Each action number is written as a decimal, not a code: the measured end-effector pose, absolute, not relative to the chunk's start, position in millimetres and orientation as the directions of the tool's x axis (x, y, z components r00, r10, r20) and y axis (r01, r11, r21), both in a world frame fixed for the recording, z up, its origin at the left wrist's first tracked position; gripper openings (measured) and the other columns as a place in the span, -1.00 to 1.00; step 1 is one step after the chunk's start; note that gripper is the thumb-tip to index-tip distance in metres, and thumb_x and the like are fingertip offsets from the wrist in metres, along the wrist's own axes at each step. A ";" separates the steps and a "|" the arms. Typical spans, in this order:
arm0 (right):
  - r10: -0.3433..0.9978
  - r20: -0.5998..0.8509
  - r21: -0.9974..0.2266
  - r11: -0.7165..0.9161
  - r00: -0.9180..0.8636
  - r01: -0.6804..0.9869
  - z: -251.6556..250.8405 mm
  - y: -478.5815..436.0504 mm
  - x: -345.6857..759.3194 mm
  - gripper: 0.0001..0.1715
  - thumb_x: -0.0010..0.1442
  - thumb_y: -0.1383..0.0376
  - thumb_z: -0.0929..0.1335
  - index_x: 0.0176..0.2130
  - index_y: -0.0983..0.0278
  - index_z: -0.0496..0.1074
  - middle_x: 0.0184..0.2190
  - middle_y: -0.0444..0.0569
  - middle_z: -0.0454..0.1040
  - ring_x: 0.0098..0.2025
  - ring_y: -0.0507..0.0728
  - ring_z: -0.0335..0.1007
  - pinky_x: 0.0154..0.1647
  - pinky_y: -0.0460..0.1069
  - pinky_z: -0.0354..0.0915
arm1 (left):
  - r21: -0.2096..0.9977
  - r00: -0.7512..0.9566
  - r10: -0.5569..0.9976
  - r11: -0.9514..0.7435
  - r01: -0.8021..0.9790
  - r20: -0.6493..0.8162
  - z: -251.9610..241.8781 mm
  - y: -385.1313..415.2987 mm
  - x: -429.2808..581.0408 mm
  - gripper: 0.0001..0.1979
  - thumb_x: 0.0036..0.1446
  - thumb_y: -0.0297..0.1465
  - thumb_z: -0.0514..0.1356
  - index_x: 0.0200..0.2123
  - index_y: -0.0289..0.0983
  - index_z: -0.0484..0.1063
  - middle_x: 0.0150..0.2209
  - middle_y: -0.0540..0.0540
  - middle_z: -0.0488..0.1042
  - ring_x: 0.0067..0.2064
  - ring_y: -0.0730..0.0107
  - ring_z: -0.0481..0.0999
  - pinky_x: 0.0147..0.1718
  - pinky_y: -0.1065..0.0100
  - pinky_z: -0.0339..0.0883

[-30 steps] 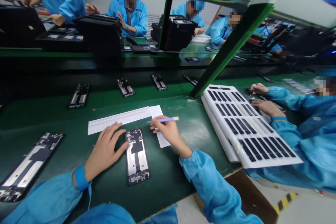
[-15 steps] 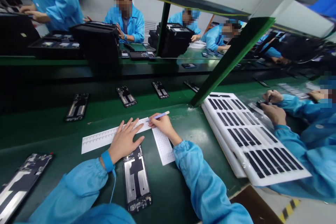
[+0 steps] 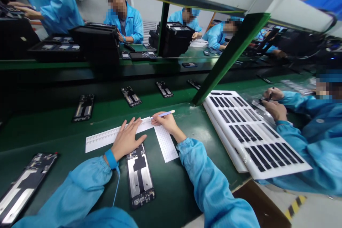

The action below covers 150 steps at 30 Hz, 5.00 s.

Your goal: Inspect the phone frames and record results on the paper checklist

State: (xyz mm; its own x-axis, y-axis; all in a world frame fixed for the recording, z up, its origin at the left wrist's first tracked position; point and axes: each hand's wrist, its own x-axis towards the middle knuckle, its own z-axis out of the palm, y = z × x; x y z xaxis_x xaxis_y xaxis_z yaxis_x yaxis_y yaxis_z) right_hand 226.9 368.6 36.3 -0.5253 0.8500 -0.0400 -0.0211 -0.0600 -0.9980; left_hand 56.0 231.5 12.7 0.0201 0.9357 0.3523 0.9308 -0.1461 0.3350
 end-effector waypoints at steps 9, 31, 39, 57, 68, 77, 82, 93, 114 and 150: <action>0.721 -0.129 -0.989 -0.143 -0.681 0.036 46.5 223.0 287.7 -0.61 0.12 0.03 0.53 -0.34 0.33 0.57 -0.51 0.04 0.59 -0.50 0.18 0.58 -0.47 0.00 0.54 | 0.444 0.104 0.892 -0.317 0.838 0.440 45.7 111.6 69.3 -0.74 0.35 -0.39 0.03 0.06 -0.26 0.34 0.22 -0.16 0.31 0.34 0.17 0.15 0.33 0.00 0.03; 0.706 -0.158 -0.986 -0.077 -0.691 0.147 24.5 160.2 317.9 -0.71 0.24 0.09 0.45 -0.27 0.28 0.60 -0.44 0.02 0.61 -0.46 0.17 0.58 -0.44 -0.01 0.54 | 0.443 0.322 0.903 -0.422 0.791 0.285 31.2 40.4 97.3 -0.70 0.33 -0.39 0.06 0.08 -0.23 0.40 0.14 -0.10 0.41 0.22 0.24 0.33 0.30 0.11 0.13; 0.707 -0.140 -0.988 -0.059 -0.693 0.140 22.8 159.0 319.3 -0.74 0.26 0.12 0.44 -0.26 0.27 0.60 -0.44 0.02 0.61 -0.46 0.16 0.58 -0.44 -0.03 0.53 | 0.418 0.352 0.903 -0.426 0.802 0.245 32.0 39.6 96.0 -0.65 0.33 -0.41 0.05 0.15 -0.22 0.37 0.17 -0.10 0.36 0.25 0.21 0.29 0.31 0.08 0.10; 0.689 -0.053 -0.994 0.031 -0.723 0.102 25.5 159.1 320.4 -0.87 0.24 0.24 0.47 -0.23 0.26 0.60 -0.50 -0.06 0.60 -0.51 0.12 0.55 -0.44 -0.07 0.49 | 0.339 0.390 0.864 -0.488 0.804 0.317 31.5 41.7 96.3 -0.73 0.34 -0.39 0.08 0.06 -0.26 0.42 0.11 -0.13 0.42 0.23 0.22 0.33 0.30 0.08 0.14; 0.626 0.040 -0.967 0.221 -0.779 0.128 34.3 164.9 317.4 -0.89 0.27 0.27 0.46 -0.27 0.27 0.62 -0.48 -0.07 0.60 -0.48 0.10 0.54 -0.41 -0.09 0.42 | 0.372 0.364 0.880 -0.462 0.805 0.305 32.8 42.5 97.6 -0.74 0.34 -0.39 0.07 0.03 -0.26 0.43 0.11 -0.11 0.42 0.23 0.24 0.32 0.30 0.11 0.13; 0.778 0.029 -0.997 0.071 -0.628 0.043 26.4 165.1 322.1 -0.87 0.30 0.23 0.44 -0.24 0.24 0.57 -0.49 -0.08 0.59 -0.50 0.12 0.55 -0.45 -0.07 0.48 | 0.272 0.396 0.874 -0.469 0.840 0.282 31.6 41.7 96.9 -0.66 0.35 -0.43 0.03 0.14 -0.21 0.38 0.15 -0.06 0.39 0.23 0.25 0.31 0.29 0.11 0.15; 0.884 0.097 -0.994 0.109 -0.457 0.001 36.9 203.4 324.2 -0.71 0.32 0.08 0.40 -0.11 0.24 0.50 -0.36 0.00 0.60 -0.43 0.15 0.55 -0.41 -0.01 0.52 | 0.267 0.234 0.925 -0.317 0.910 0.300 32.4 35.6 119.2 -0.68 0.29 -0.35 0.13 0.08 -0.24 0.41 0.33 -0.20 0.12 0.35 -0.02 0.08 0.17 0.03 0.32; 0.875 0.380 -0.799 0.473 -0.299 0.371 26.1 366.3 285.4 -0.58 0.39 -0.05 0.14 -0.17 0.20 0.30 -0.16 0.13 0.56 -0.12 0.30 0.51 -0.08 0.15 0.37 | 0.140 -0.119 0.901 0.066 0.988 0.417 14.8 89.7 178.0 -0.73 -0.07 -0.37 0.31 -0.22 -0.04 0.54 0.23 -0.04 0.32 0.10 -0.15 0.35 -0.13 -0.18 0.33; 0.903 0.286 -0.622 0.429 -0.320 0.655 37.9 423.5 217.6 -0.62 0.16 0.27 0.45 -0.18 0.23 0.18 -0.23 0.05 0.47 -0.14 0.28 0.47 -0.13 0.05 0.33 | 0.257 -0.210 0.923 0.128 0.958 0.323 67.4 356.5 14.4 -0.75 0.30 -0.34 0.15 -0.01 -0.26 0.49 0.16 -0.28 0.23 0.17 -0.13 0.21 -0.04 -0.16 0.34; 0.884 0.067 -0.988 0.123 -0.463 0.092 51.5 257.1 358.6 -0.31 0.37 -0.19 0.18 -0.20 0.31 0.53 -0.40 0.04 0.55 -0.38 0.18 0.52 -0.40 0.01 0.48 | 0.211 0.263 0.874 -0.371 0.904 0.409 28.9 118.9 105.9 -0.59 0.34 -0.26 0.10 0.21 -0.18 0.32 0.33 -0.16 0.13 0.37 -0.09 0.03 0.25 -0.20 0.11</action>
